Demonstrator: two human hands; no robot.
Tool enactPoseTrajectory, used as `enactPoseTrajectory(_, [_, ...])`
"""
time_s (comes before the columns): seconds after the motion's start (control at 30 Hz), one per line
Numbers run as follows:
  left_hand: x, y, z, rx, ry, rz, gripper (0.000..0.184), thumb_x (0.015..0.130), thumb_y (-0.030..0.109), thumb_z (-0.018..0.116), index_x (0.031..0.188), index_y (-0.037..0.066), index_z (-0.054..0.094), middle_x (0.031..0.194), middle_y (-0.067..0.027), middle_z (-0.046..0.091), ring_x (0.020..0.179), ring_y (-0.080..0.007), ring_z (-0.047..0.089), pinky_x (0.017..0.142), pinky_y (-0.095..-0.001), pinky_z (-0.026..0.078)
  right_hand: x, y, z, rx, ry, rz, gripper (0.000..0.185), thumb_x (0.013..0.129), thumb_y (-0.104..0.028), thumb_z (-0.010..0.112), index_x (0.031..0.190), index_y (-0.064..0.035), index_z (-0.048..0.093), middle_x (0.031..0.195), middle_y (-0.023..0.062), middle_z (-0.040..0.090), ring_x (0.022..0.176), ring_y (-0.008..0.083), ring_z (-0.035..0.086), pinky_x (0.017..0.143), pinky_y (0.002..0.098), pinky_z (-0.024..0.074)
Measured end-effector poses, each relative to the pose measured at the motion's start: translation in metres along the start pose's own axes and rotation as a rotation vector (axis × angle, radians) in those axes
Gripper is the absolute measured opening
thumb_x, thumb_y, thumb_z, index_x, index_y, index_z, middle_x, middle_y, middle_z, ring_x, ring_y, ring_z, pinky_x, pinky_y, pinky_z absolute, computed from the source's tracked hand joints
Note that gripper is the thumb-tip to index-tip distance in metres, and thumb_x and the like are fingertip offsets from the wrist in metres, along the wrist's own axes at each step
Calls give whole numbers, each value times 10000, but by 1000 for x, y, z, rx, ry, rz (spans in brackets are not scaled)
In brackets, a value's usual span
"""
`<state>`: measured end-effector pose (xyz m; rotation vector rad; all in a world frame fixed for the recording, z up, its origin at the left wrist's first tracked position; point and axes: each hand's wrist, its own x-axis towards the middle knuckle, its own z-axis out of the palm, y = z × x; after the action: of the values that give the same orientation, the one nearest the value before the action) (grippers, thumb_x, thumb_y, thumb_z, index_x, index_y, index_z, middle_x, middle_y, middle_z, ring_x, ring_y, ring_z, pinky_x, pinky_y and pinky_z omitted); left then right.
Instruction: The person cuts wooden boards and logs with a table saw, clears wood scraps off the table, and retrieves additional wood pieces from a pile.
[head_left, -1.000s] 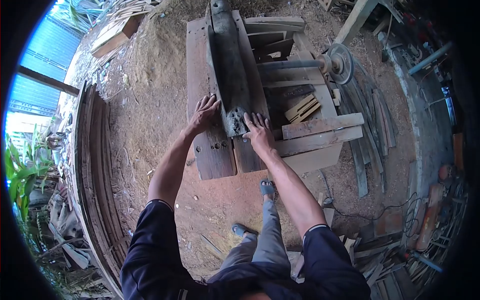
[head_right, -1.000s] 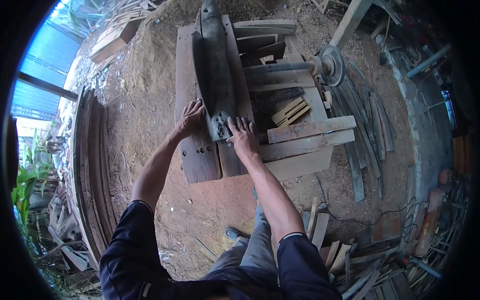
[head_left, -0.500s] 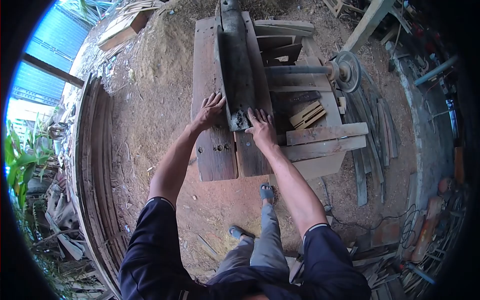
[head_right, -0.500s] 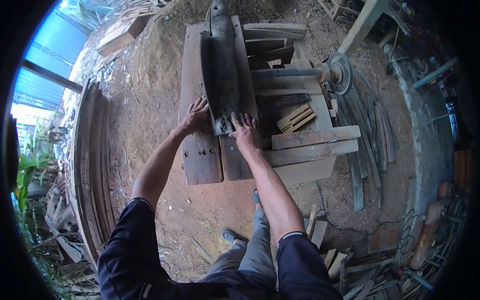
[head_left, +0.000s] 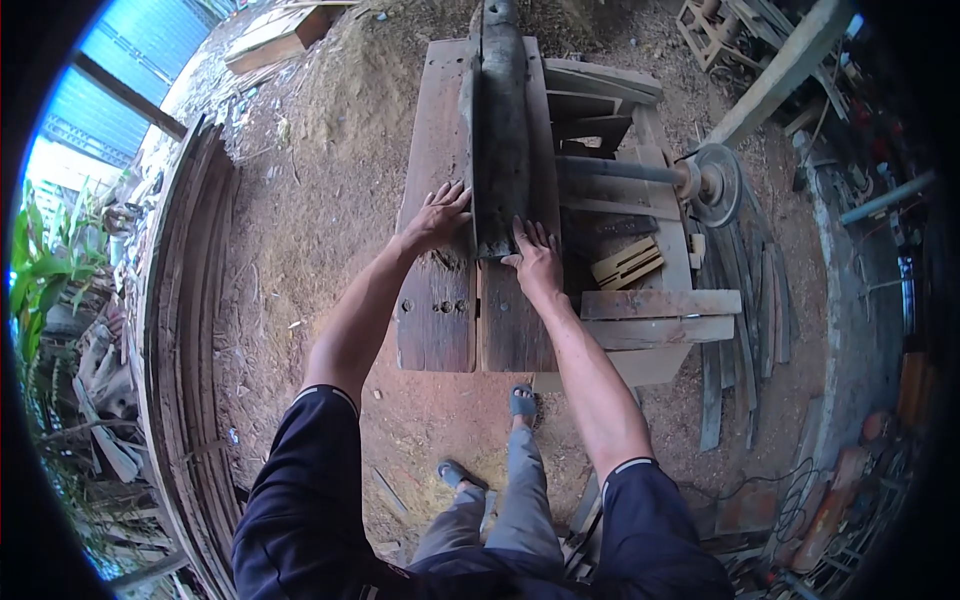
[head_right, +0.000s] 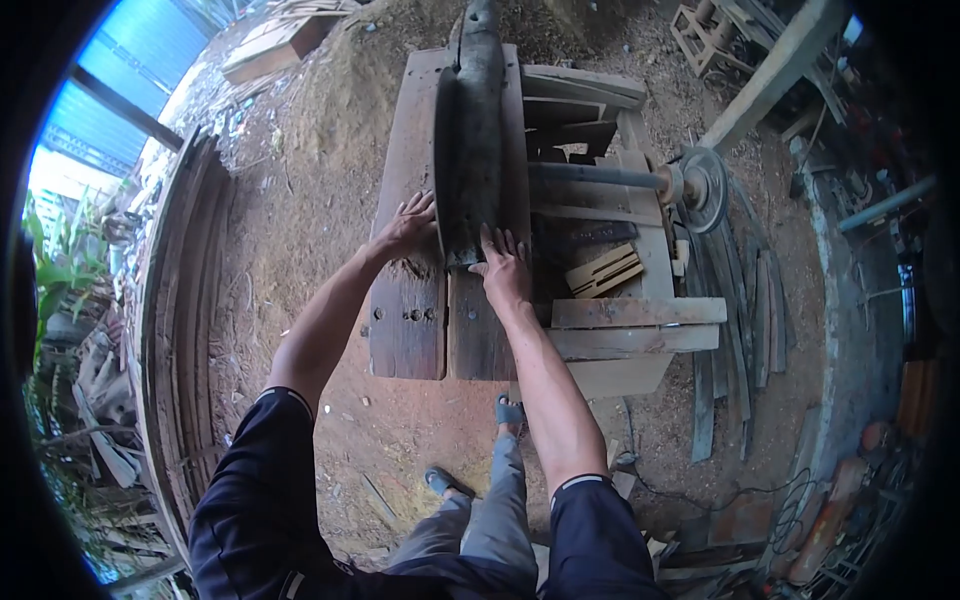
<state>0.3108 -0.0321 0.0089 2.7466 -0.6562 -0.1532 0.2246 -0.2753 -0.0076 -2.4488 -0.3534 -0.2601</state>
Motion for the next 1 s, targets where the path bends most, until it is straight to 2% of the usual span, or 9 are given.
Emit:
enactPoseTrajectory(0.2, [-7,4,-5,-119,29,4,682,926,427,575,1490,117,349,1560,-173,279,1459,-418,169,1163,-575,143,15,7,4,-33,-21,4,701,824,-324,696,1442,-119,438,1399,203,501,1349,370,416,1120,501,303])
enactPoseTrajectory(0.37, [-5,1,-7,-257,12,-41,844,862,494,626,1511,85,273,1574,-183,235,1477,-400,106,1175,-567,97,13,11,5,-13,8,-68,688,828,-327,696,1431,-105,451,1385,211,511,1336,388,427,1108,513,319])
enactPoseTrajectory(0.4, [-4,0,-7,-267,34,-57,844,862,494,626,1511,85,273,1574,-183,235,1477,-400,106,1175,-567,97,14,10,3,4,1,-60,692,829,-326,696,1434,-101,446,1389,215,506,1335,397,424,1108,515,318])
enactPoseTrajectory(0.5, [-2,-2,-4,-297,-18,-108,919,815,486,661,1520,72,241,1597,-151,188,1501,-311,35,1189,-558,54,16,6,-2,32,-33,-61,699,831,-323,697,1439,-96,436,1395,223,497,1334,411,420,1109,517,316])
enactPoseTrajectory(0.6, [-3,1,-5,-301,-8,-136,914,810,470,662,1518,69,244,1599,-133,194,1502,-301,26,1197,-537,50,15,6,-3,47,-56,-47,702,834,-321,696,1443,-94,429,1397,231,491,1335,416,417,1111,517,313])
enactPoseTrajectory(0.77, [-3,4,0,-336,38,-187,923,789,427,677,1514,53,247,1600,-130,194,1502,-305,28,1203,-513,41,15,7,-2,55,-62,-59,699,839,-317,693,1443,-85,427,1397,238,488,1337,416,413,1113,515,309])
enactPoseTrajectory(1.0, [-3,2,6,-396,115,-172,942,758,386,692,1517,54,243,1584,-190,209,1496,-342,47,1196,-531,34,15,5,-4,31,-63,-61,683,851,-314,685,1429,-52,434,1392,237,493,1330,419,421,1114,508,309])
